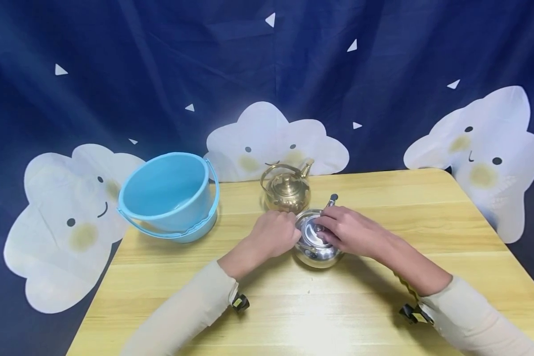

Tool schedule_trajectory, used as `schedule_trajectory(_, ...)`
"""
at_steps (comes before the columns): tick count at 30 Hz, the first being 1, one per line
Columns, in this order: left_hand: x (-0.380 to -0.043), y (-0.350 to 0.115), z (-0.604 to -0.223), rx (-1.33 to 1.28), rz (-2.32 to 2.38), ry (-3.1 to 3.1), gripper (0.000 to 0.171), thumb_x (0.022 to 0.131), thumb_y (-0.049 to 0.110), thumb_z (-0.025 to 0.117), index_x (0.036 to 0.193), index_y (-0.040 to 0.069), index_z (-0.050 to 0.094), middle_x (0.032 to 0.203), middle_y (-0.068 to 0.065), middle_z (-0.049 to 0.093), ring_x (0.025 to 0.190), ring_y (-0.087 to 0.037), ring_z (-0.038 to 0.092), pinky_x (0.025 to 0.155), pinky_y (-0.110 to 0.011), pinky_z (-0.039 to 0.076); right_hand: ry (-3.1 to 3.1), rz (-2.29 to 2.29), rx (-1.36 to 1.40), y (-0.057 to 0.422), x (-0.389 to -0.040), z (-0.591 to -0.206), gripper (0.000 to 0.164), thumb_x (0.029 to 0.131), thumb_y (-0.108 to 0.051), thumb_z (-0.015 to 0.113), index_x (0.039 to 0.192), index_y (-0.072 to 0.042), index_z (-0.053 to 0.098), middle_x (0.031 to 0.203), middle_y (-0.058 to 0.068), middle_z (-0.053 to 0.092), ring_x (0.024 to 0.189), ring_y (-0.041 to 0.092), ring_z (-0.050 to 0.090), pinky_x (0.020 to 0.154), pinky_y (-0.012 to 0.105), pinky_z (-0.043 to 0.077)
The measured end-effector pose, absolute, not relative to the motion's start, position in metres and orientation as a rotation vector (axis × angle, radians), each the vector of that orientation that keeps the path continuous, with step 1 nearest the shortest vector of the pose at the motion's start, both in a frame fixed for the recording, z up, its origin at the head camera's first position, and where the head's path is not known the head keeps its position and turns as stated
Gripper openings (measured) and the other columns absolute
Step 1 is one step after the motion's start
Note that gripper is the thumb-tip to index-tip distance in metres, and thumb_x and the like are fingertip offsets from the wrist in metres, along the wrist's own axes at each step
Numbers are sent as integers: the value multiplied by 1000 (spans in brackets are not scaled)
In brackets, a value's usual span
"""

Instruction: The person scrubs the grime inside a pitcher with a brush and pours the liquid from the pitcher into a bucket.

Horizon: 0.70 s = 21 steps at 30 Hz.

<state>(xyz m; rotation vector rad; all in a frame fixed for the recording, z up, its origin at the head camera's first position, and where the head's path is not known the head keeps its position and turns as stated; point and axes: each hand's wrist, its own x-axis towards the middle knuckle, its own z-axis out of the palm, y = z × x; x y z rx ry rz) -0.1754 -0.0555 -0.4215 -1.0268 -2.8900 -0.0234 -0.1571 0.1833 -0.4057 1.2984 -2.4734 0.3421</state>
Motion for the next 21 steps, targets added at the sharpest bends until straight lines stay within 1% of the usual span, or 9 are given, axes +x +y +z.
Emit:
schedule_trajectory(12,-175,-72,-430,-1044,2,-2766,25,96,27,48,73,17,50,67,5,49,59,-12,43,56,-24,35,-2479,271,1310,173,-154,-406,31,91,-21,78,115,-2,74,102,6,69,92,20,69,85,37,61)
schedule_trajectory(21,-175,-75,-429,-1055,9,-2764,24,96,28,48,75,16,53,70,3,52,63,-13,46,58,-26,40,-2465,238,1315,169,-154,-406,29,91,-21,78,113,-3,73,102,5,69,91,18,67,85,36,61)
